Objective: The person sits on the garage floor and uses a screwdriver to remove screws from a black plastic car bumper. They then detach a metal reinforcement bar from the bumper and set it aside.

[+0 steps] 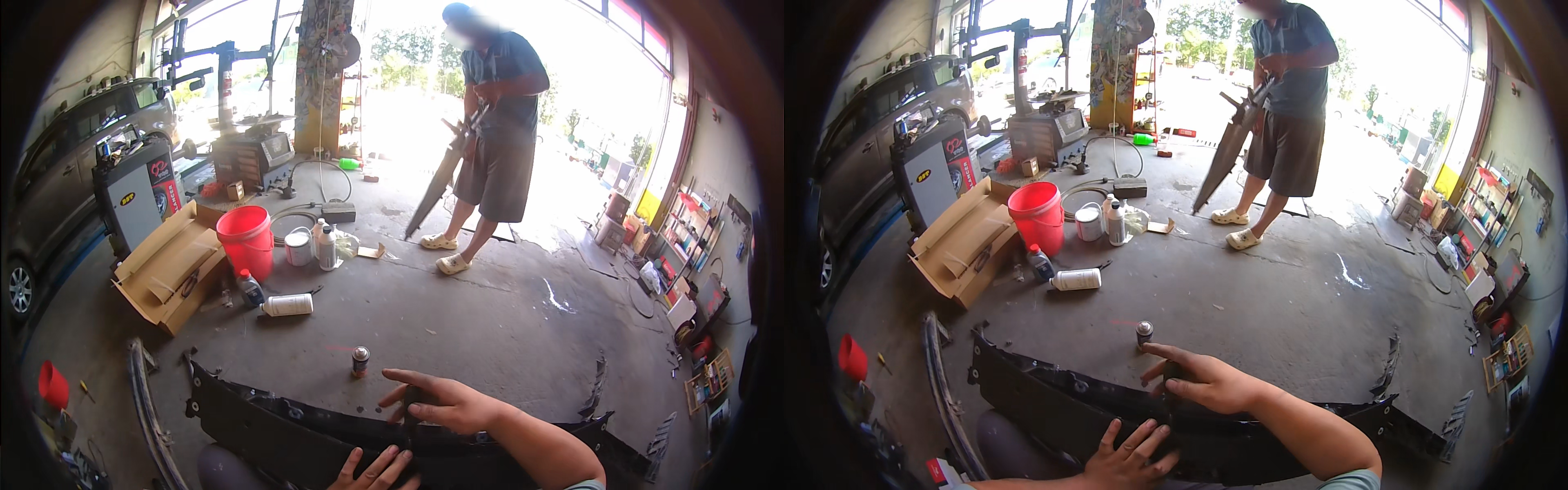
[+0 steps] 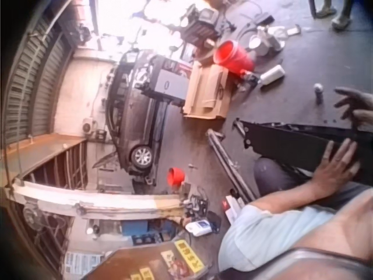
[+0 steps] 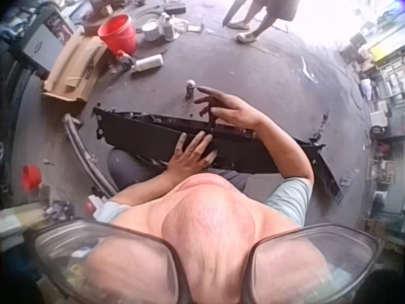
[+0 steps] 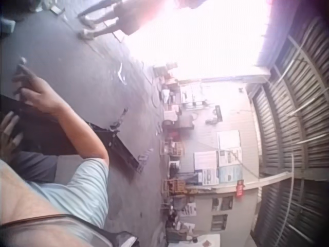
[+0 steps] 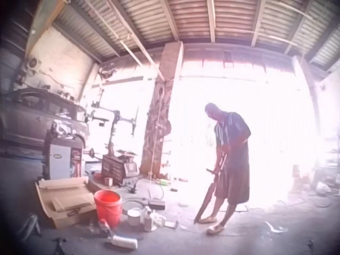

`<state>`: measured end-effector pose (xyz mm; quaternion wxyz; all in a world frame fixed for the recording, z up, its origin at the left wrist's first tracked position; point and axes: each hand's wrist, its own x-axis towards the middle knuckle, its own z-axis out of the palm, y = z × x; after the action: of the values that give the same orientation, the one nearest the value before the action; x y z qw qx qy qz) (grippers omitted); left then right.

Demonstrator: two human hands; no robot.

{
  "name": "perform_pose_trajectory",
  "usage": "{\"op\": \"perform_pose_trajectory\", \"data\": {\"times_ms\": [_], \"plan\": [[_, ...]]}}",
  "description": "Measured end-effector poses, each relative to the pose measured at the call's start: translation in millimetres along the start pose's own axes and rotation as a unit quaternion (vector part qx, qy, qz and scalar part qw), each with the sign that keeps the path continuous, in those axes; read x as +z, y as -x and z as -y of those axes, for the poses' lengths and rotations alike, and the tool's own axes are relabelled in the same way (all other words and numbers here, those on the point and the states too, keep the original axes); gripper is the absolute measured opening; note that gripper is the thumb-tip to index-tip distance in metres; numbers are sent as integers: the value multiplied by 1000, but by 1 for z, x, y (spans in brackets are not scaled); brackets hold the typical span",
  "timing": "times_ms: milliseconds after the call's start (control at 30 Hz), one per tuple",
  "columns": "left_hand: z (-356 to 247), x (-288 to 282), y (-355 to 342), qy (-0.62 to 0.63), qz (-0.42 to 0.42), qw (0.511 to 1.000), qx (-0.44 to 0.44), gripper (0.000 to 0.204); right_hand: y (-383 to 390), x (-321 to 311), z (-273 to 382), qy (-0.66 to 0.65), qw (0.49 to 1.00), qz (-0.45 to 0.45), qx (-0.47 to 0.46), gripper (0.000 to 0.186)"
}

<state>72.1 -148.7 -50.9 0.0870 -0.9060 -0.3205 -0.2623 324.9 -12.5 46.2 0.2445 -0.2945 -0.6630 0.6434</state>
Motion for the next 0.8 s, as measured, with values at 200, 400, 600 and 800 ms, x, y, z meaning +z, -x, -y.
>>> {"op": "perform_pose_trajectory", "data": {"times_ms": [200, 400, 600, 800], "plan": [[0, 4, 7, -10, 10, 1000, -10, 41, -16, 5, 31, 300, 941, 1, 155, 77], [0, 5, 4, 11, 15, 1000, 2, 43, 0, 10, 0, -45, 996, -76, 0, 60], [1, 3, 7, 18, 36, 999, -11, 43, -12, 6, 30, 302, 943, -6, 140, 66], [-1, 4, 4, 29, 25, 999, -6, 42, 2, 6, 1, -20, 998, -63, 21, 57]]}}
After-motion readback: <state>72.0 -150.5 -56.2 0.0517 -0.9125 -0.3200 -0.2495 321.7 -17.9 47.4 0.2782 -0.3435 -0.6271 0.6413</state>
